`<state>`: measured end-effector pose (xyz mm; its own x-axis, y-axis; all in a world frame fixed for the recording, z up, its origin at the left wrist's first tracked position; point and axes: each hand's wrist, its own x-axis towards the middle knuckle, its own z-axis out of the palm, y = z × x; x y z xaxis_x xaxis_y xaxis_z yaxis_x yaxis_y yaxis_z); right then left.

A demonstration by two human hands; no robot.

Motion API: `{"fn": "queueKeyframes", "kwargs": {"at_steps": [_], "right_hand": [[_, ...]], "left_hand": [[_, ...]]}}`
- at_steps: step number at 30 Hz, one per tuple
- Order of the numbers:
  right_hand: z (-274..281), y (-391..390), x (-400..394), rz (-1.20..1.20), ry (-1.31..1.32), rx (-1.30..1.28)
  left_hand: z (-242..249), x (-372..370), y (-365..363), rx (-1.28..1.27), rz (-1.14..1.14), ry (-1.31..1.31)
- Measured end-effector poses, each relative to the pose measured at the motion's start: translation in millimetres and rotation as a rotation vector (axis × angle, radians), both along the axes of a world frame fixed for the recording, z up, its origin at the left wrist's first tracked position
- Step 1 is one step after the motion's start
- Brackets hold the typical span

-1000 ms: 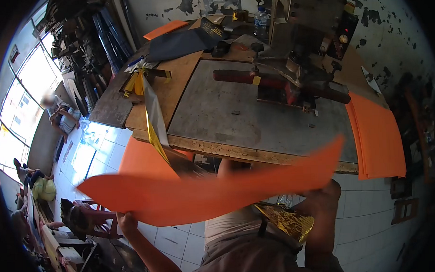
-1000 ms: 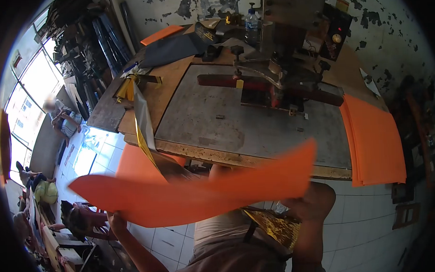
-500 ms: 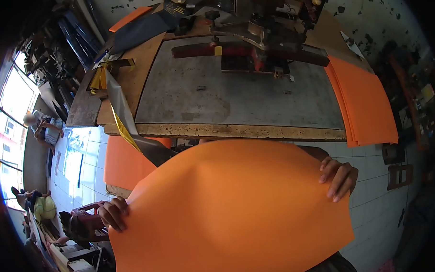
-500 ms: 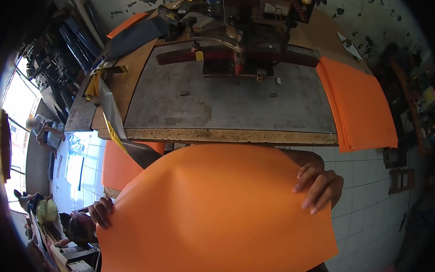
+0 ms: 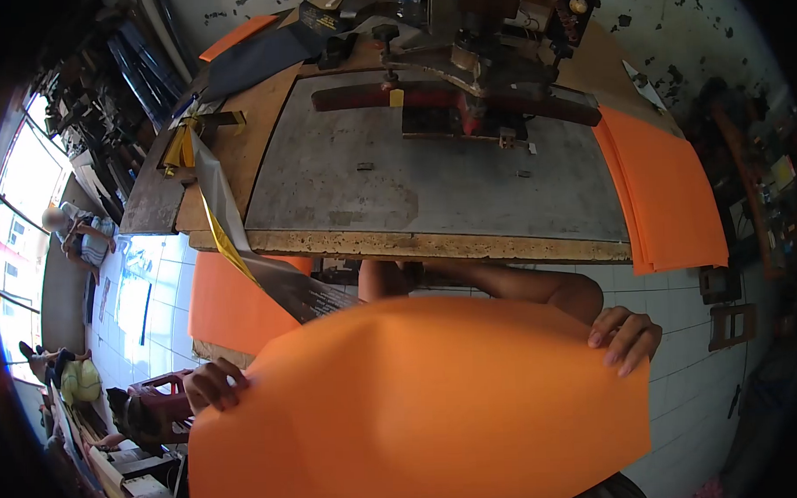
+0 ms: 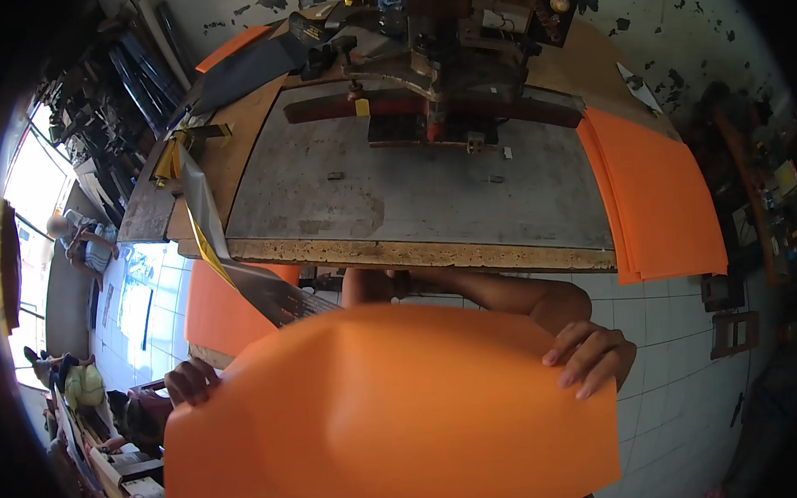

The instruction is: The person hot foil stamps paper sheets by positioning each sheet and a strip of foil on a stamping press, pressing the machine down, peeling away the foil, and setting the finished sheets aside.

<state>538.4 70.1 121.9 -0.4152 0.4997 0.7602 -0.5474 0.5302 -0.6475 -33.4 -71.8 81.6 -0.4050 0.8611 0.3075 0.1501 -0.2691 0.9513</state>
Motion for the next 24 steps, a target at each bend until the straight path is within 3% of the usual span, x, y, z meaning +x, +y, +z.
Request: {"fn": "queueKeyframes", "kwargs": {"at_steps": [2, 5, 8, 15, 16, 24], "right_hand": [[-7.9, -10.3, 15.9, 0.006, -0.002, -0.177], [-7.7, -28.5, 5.6, -0.651, -0.089, -0.476], [-4.5, 4.3, -1.2, -1.005, -0.283, -0.539], [-18.0, 55.2, 6.4, -1.038, -0.696, -0.556], [-6.5, 57.6, 1.6, -1.026, -0.758, -0.684], [-5.9, 144.1, 4.8, -0.995, -0.928, -0.348]], "left_hand": [[0.6, 3.4, 15.4, -0.077, 0.023, 0.006], [-0.6, 17.2, 43.4, -0.185, 0.005, 0.013], [-0.4, 37.6, 86.1, -0.247, -0.077, -0.013], [7.1, 66.3, 153.0, -0.302, -0.158, -0.027], [10.5, 65.4, 159.2, -0.324, -0.162, -0.002], [39.9, 39.1, 248.4, -0.450, -0.142, 0.219]]}}
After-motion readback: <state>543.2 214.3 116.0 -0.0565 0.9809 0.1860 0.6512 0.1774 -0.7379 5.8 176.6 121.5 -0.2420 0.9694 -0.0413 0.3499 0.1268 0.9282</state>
